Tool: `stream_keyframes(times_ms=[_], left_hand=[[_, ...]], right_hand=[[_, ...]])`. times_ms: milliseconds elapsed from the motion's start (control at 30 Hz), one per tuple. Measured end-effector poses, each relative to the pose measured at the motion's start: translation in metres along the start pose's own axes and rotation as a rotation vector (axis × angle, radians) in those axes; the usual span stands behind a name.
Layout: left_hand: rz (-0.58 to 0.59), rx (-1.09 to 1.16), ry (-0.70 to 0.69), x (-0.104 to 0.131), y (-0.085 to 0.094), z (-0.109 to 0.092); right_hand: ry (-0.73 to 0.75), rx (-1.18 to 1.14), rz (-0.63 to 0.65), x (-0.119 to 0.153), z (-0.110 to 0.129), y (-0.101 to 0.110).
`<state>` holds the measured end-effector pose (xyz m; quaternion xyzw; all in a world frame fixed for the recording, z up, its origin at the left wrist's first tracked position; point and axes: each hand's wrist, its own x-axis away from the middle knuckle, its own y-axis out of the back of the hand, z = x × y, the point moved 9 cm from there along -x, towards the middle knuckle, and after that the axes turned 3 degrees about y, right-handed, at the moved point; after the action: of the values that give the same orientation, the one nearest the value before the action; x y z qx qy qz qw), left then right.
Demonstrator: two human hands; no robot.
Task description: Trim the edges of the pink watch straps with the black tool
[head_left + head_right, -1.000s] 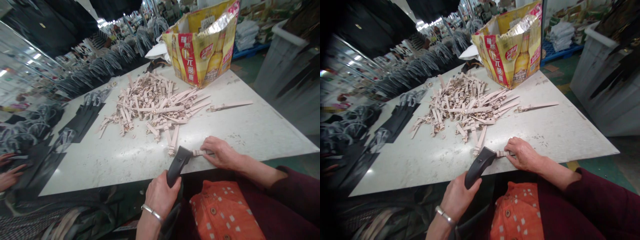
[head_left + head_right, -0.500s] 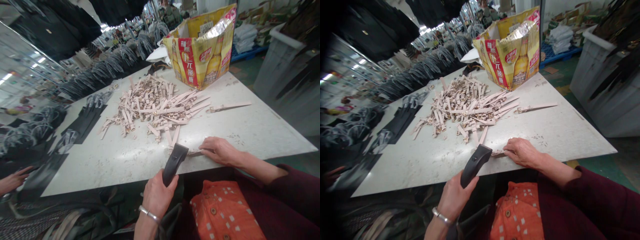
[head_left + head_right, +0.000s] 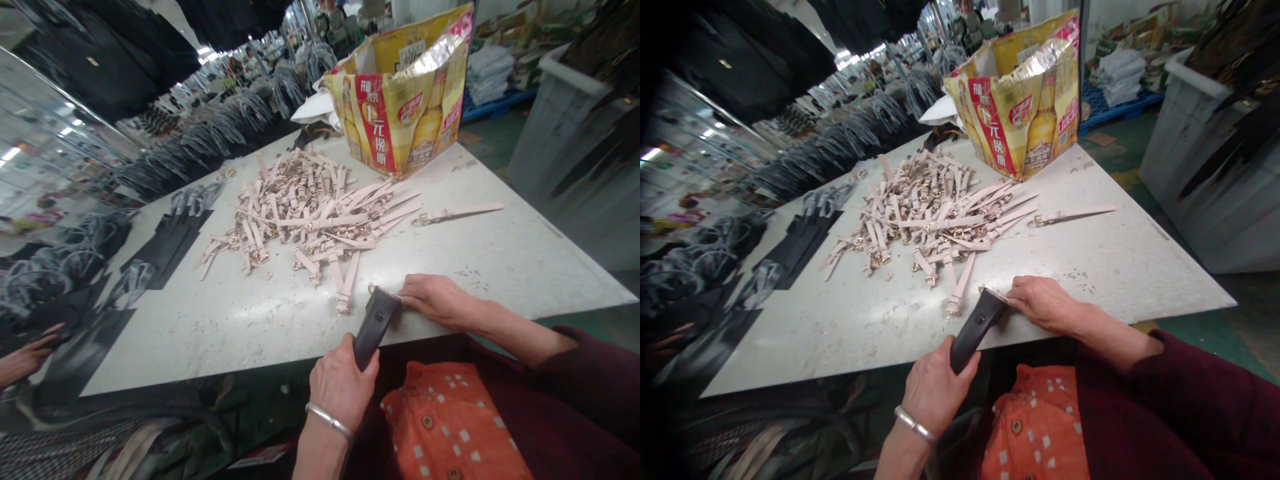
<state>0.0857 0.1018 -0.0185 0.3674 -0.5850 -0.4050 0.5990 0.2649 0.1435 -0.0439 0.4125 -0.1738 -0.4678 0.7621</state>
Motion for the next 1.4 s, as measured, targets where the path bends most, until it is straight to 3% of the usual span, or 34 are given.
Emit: stream_keyframes(times_ms=[300,433,600,867,1100,1200,1400], left_hand=[[-0.018,0.174,0.024,-0.004,0.005,0.020],[-0.022,0.209,-0.002,0.002,0.007,0.017],[-0.011,0.201,-0.014,0.007,0.008,0.010],[-0.043,0.225,-0.020,0.007,0.018,0.003],[-0.110,0.249,0.082,0.002,0.031,0.030],[-0.097,0.283,0.077,0.006,0.028,0.037],[-0.042,0.193,0.024,0.014,0.011,0.021]], right_hand=[[-0.194,-0.364,0.026,-0.003,-0.017,0.005],[-0.213,-0.662,0.056,-0.001,-0.015,-0.006],[-0.348,-1.004,0.112,0.007,-0.014,-0.021],[-0.244,-1.022,0.206,0.008,0.004,-0.022],[-0.331,-1.240,0.121,0.009,0.004,-0.029],[-0.335,-1.253,0.113,0.008,0.003,-0.029],[-0.329,-1.259,0.125,0.007,0.004,-0.028]])
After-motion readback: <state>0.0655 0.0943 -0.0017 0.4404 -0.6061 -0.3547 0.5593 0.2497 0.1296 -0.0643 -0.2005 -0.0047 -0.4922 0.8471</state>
